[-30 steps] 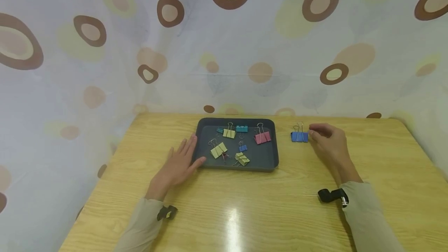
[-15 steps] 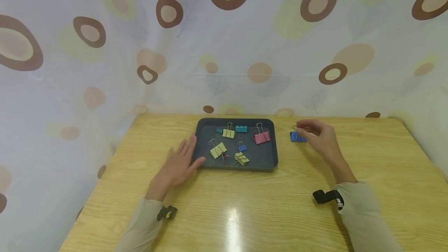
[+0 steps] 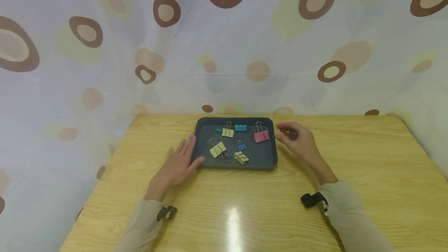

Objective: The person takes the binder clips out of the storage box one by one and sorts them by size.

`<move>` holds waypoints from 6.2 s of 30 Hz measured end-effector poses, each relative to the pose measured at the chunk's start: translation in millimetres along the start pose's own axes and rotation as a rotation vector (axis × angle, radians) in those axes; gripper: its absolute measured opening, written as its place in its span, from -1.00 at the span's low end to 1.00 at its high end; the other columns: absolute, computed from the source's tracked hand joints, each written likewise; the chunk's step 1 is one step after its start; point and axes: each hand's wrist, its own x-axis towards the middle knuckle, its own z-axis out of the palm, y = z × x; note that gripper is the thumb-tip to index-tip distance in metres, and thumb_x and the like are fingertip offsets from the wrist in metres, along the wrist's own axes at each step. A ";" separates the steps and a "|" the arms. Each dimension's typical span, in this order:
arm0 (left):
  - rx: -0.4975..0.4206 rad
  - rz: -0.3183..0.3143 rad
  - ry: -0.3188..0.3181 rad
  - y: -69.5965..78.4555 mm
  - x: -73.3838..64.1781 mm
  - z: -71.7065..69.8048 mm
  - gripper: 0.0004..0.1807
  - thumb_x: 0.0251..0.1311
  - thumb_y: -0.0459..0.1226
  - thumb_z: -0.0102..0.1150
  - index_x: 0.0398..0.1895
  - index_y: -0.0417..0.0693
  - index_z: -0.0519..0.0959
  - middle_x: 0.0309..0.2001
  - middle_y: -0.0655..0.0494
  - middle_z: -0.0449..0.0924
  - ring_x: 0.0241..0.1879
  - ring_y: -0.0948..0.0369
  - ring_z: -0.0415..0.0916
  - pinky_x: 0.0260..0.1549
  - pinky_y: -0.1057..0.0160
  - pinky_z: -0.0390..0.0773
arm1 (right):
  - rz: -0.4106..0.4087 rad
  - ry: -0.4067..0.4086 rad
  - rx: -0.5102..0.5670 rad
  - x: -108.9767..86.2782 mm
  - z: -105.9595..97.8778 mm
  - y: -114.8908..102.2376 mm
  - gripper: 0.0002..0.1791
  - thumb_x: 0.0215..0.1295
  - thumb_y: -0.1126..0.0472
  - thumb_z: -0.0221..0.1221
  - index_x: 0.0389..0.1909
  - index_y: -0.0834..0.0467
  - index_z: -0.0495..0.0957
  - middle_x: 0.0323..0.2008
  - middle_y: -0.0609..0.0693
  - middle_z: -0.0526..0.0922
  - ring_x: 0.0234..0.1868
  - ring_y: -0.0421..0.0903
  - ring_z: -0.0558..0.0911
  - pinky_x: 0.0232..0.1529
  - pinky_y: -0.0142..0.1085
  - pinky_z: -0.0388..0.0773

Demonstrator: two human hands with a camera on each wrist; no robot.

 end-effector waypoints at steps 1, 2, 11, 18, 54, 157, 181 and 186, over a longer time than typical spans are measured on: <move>0.000 0.000 0.002 0.5 -0.4 -1.0 -0.05 0.52 0.32 -0.37 0.68 -0.11 -0.24 0.67 0.06 -0.35 0.62 -0.13 -0.26 0.46 -0.38 -0.22 | -0.010 -0.001 -0.002 1.1 2.6 -0.6 -0.64 0.23 0.43 0.40 0.05 0.39 0.64 -0.04 0.29 0.71 -0.01 0.15 0.67 0.08 -0.04 0.63; -0.002 -0.001 0.002 1.3 -1.0 -2.1 -0.05 0.53 0.31 -0.37 0.68 -0.11 -0.24 0.67 0.06 -0.35 0.62 -0.12 -0.26 0.46 -0.37 -0.21 | -0.018 -0.005 0.002 2.2 5.1 -1.8 -0.63 0.22 0.44 0.40 0.05 0.40 0.64 -0.03 0.30 0.70 0.01 0.21 0.66 0.10 0.00 0.62; -0.007 0.006 0.027 7.1 -2.1 -7.7 -0.07 0.55 0.25 -0.26 0.67 -0.18 -0.17 0.67 -0.06 -0.24 0.60 -0.18 -0.18 0.44 -0.41 -0.16 | -0.014 -0.126 -0.093 12.0 21.4 -5.8 -0.56 0.27 0.41 0.37 0.16 0.38 0.59 0.13 0.31 0.63 0.20 0.27 0.56 0.21 0.14 0.53; 0.009 -0.003 0.005 6.8 -1.0 -7.6 -0.07 0.54 0.26 -0.28 0.67 -0.16 -0.19 0.67 -0.01 -0.27 0.60 -0.17 -0.19 0.44 -0.40 -0.16 | -0.103 -0.179 -0.308 23.7 24.2 -5.8 -0.57 0.23 0.39 0.40 0.12 0.39 0.62 0.13 0.34 0.62 0.18 0.32 0.55 0.14 0.17 0.55; -0.016 -0.003 0.016 6.3 -1.5 -1.8 -0.07 0.54 0.27 -0.30 0.68 -0.14 -0.19 0.67 0.00 -0.28 0.61 -0.16 -0.19 0.44 -0.40 -0.16 | -0.108 -0.446 -0.358 45.3 37.5 -8.6 -0.74 0.23 0.39 0.41 -0.07 0.23 0.65 -0.15 0.13 0.66 -0.08 0.11 0.64 0.00 0.07 0.59; -0.046 0.043 0.039 3.4 2.7 -2.7 -0.06 0.55 0.25 -0.31 0.67 -0.21 -0.20 0.66 -0.14 -0.24 0.58 -0.25 -0.18 0.40 -0.47 -0.18 | 0.411 0.169 -0.115 -30.8 -112.2 68.9 -0.47 0.33 -0.07 0.37 0.10 0.26 0.67 -0.02 0.00 0.70 -0.07 -0.30 0.55 -0.11 -0.60 0.43; -0.012 0.020 0.021 7.8 0.9 -4.2 -0.07 0.56 0.23 -0.25 0.66 -0.21 -0.19 0.66 -0.09 -0.24 0.59 -0.20 -0.15 0.42 -0.42 -0.13 | 0.247 0.082 -0.264 -27.9 -109.9 71.0 -0.61 0.43 0.14 0.31 0.09 0.36 0.65 -0.02 0.39 0.70 -0.27 -0.64 0.45 -0.19 -0.69 0.39; -0.006 0.020 0.025 8.2 1.7 -4.8 -0.07 0.56 0.22 -0.25 0.66 -0.21 -0.19 0.66 -0.10 -0.24 0.59 -0.20 -0.15 0.43 -0.41 -0.13 | 0.302 0.070 -0.244 -28.7 -109.5 67.2 -0.55 0.44 0.05 0.29 0.15 0.31 0.63 0.03 0.33 0.69 -0.20 -0.47 0.52 -0.19 -0.63 0.43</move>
